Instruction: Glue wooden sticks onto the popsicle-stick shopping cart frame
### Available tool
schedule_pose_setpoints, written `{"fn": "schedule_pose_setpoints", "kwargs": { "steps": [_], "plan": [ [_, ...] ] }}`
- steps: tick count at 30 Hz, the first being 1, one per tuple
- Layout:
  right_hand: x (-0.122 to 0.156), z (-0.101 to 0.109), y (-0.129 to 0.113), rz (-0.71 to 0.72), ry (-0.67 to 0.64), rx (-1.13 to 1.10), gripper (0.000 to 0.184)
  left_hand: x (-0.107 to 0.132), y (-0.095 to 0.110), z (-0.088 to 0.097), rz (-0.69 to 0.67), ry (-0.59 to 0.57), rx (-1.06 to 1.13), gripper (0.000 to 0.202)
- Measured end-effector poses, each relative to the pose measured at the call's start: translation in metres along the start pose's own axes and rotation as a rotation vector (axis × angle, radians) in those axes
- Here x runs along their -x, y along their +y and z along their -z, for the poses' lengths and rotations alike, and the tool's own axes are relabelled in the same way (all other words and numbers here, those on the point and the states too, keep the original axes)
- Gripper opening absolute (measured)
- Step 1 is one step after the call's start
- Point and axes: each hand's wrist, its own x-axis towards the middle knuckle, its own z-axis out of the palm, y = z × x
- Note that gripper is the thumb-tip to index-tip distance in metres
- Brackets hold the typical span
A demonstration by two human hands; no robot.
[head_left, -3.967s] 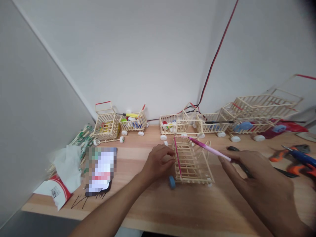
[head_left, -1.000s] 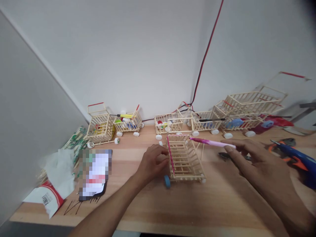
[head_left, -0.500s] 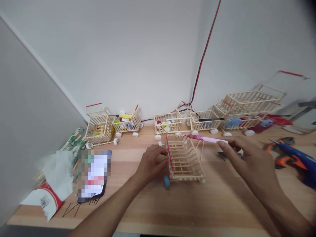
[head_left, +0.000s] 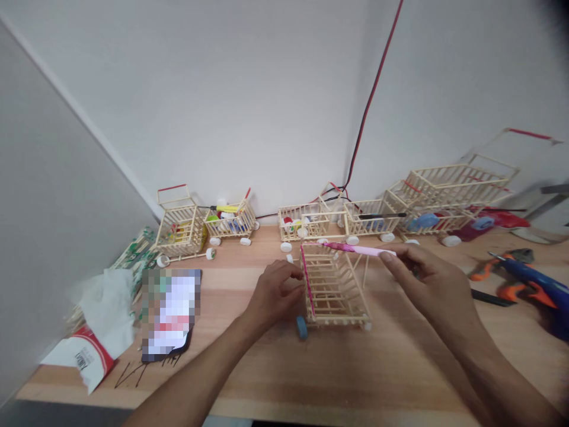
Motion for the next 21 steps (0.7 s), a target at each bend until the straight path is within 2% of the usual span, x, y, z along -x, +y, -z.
{"fn": "schedule_pose_setpoints", "kwargs": {
  "steps": [6, 21],
  "plan": [
    [-0.003, -0.007, -0.012, 0.073, 0.004, 0.015, 0.029, 0.0, -0.001, 0.0, -0.004, 0.001, -0.009, 0.008],
    [0.006, 0.011, 0.002, -0.004, 0.053, 0.112, 0.037, 0.0, -0.002, 0.0, -0.002, 0.008, -0.001, 0.009]
  ]
}}
